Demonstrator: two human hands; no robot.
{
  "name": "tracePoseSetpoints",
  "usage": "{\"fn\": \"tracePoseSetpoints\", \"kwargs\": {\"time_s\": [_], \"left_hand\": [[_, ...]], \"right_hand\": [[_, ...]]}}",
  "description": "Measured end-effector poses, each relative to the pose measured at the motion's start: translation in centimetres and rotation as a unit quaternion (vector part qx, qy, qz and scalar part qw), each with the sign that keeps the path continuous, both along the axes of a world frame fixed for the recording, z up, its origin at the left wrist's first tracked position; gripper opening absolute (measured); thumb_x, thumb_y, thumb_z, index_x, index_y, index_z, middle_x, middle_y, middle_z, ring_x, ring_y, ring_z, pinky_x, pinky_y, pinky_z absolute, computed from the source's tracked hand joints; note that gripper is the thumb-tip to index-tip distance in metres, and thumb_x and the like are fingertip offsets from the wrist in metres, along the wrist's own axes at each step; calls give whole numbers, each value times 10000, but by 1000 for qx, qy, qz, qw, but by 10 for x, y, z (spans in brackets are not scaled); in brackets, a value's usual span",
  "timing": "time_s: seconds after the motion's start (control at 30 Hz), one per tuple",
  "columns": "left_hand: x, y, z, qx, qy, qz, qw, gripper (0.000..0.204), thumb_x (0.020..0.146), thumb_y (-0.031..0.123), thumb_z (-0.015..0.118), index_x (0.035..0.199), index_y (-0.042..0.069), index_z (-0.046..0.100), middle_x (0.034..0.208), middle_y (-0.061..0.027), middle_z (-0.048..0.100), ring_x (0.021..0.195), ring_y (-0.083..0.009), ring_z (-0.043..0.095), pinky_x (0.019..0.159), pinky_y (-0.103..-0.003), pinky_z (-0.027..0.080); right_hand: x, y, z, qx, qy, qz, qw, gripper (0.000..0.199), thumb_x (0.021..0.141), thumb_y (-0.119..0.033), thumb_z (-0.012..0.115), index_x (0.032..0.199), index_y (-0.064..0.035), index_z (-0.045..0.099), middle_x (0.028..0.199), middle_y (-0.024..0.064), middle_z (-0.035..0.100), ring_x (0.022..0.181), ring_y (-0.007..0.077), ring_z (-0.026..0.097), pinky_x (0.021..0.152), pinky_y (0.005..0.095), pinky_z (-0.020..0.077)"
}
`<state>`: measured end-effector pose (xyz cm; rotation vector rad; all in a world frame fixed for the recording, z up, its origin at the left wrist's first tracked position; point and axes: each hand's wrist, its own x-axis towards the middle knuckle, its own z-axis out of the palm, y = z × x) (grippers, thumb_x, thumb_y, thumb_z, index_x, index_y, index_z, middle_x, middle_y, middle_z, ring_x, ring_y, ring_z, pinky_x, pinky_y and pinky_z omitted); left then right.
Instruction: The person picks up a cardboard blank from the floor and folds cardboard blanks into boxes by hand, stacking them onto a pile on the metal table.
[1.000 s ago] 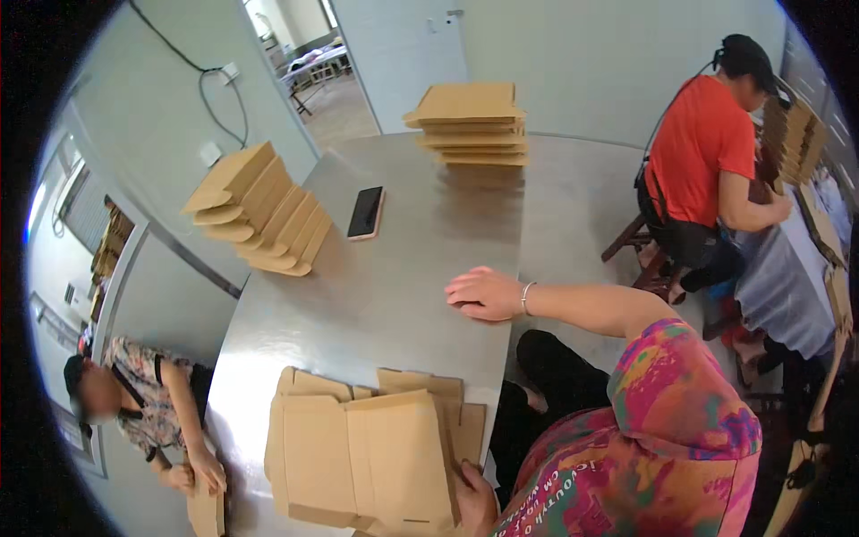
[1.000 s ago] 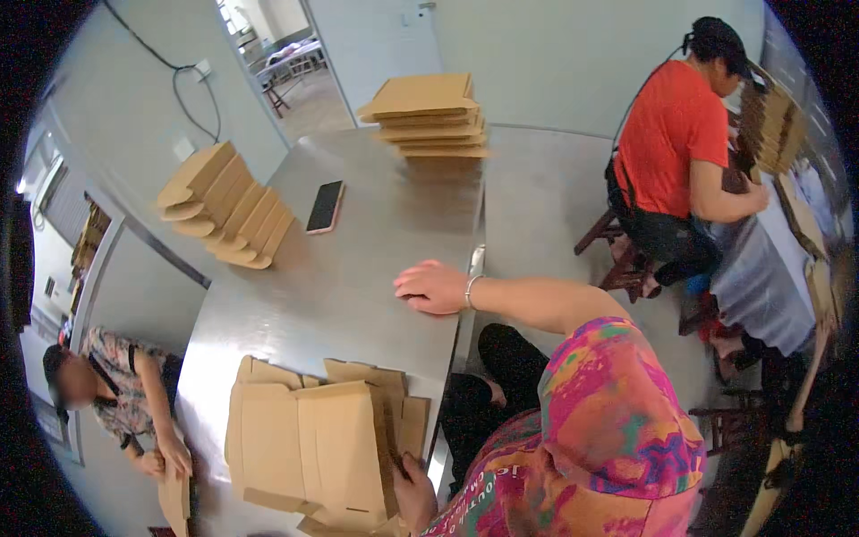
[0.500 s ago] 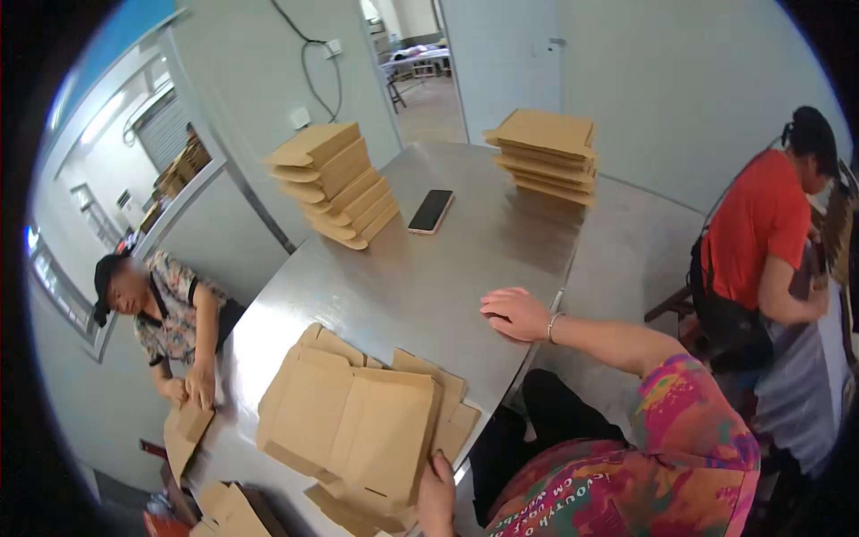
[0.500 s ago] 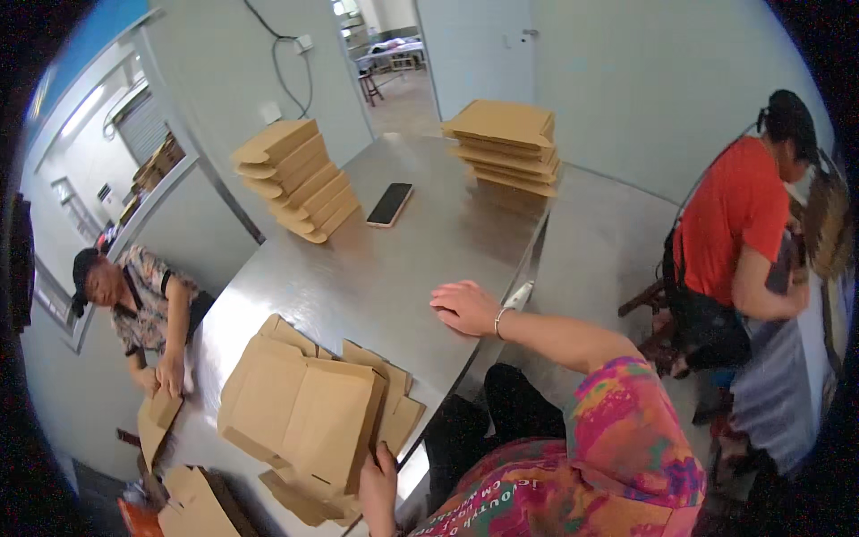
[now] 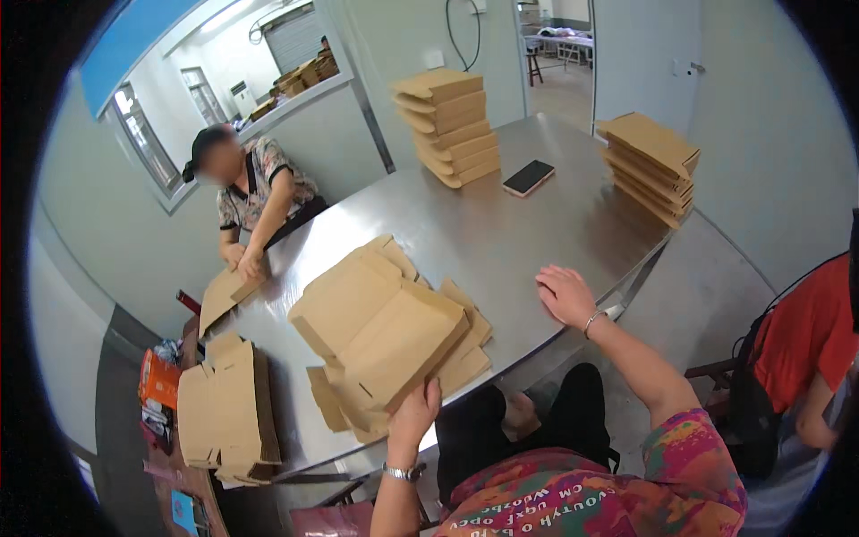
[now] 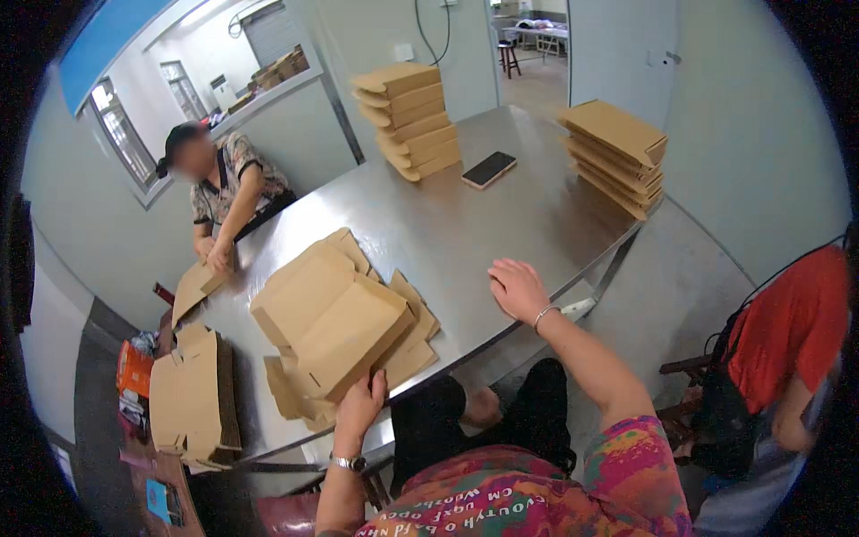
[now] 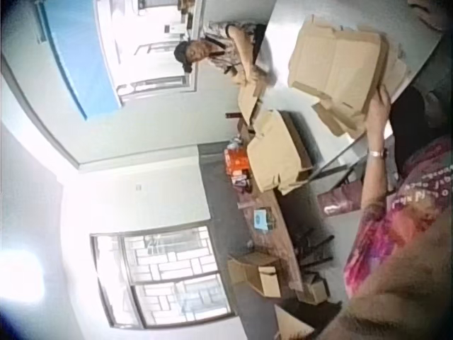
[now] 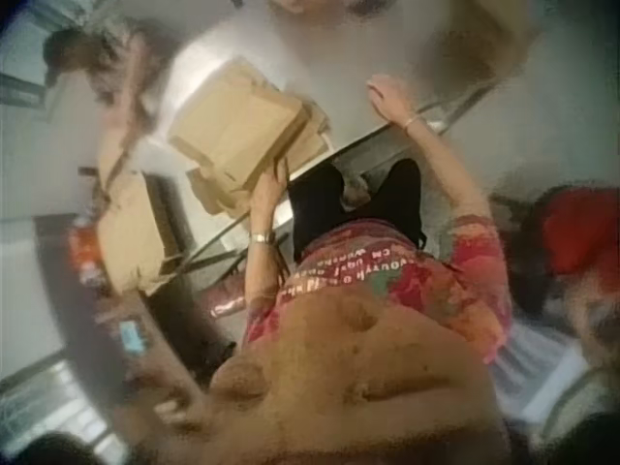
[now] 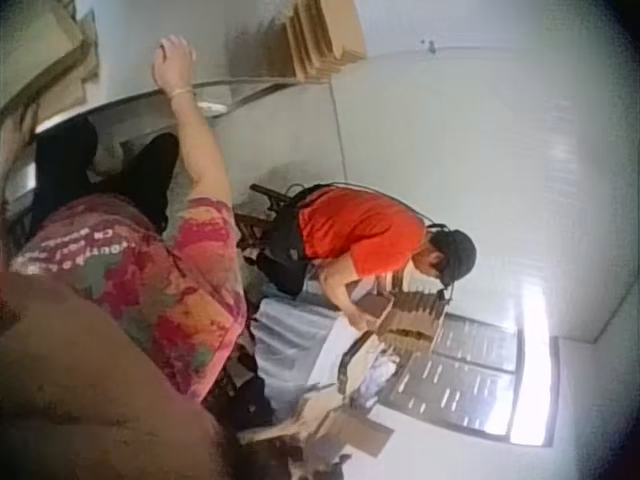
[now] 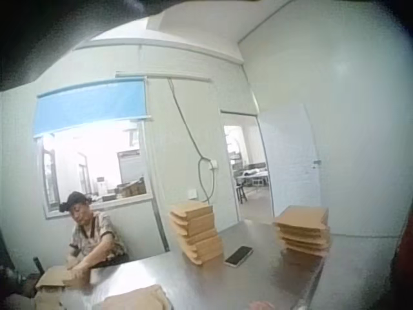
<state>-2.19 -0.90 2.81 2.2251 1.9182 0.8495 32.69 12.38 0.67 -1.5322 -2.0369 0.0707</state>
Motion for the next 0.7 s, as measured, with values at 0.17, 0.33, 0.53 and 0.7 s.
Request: {"fn": "tracePoseSetpoints", "kwargs": {"time_s": [0.17,0.33,0.53,0.7], "left_hand": [[-1,1,5,-128,-21,42,991,450,948,421,507,977,-1,659,880,-281,645,867,-456,622,786,-498,498],[5,10,-4,-35,-45,-10,998,391,941,361,536,1034,1,658,918,-278,647,892,-448,623,782,-493,505],[25,3,23,-167,-46,37,984,460,978,352,482,1164,-49,607,1044,-317,621,988,-444,612,842,-477,486],[15,9,2,-62,-3,-56,997,471,994,275,464,1273,-100,522,1288,-312,529,1225,-412,499,1025,-413,402]], "right_hand": [[4,8,-3,-27,-5,13,1000,285,900,-231,529,1105,-75,651,1248,113,621,1243,282,518,1055,430,362],[10,2,3,60,16,-1,998,234,868,-188,519,1003,-70,668,1096,131,651,1095,317,580,946,440,446],[9,24,-26,158,29,11,987,194,838,-207,541,919,-79,661,986,106,640,972,306,602,838,448,481],[16,5,-6,87,9,-10,996,218,871,-223,518,963,-79,654,1079,91,627,1079,265,568,917,437,427]]}}
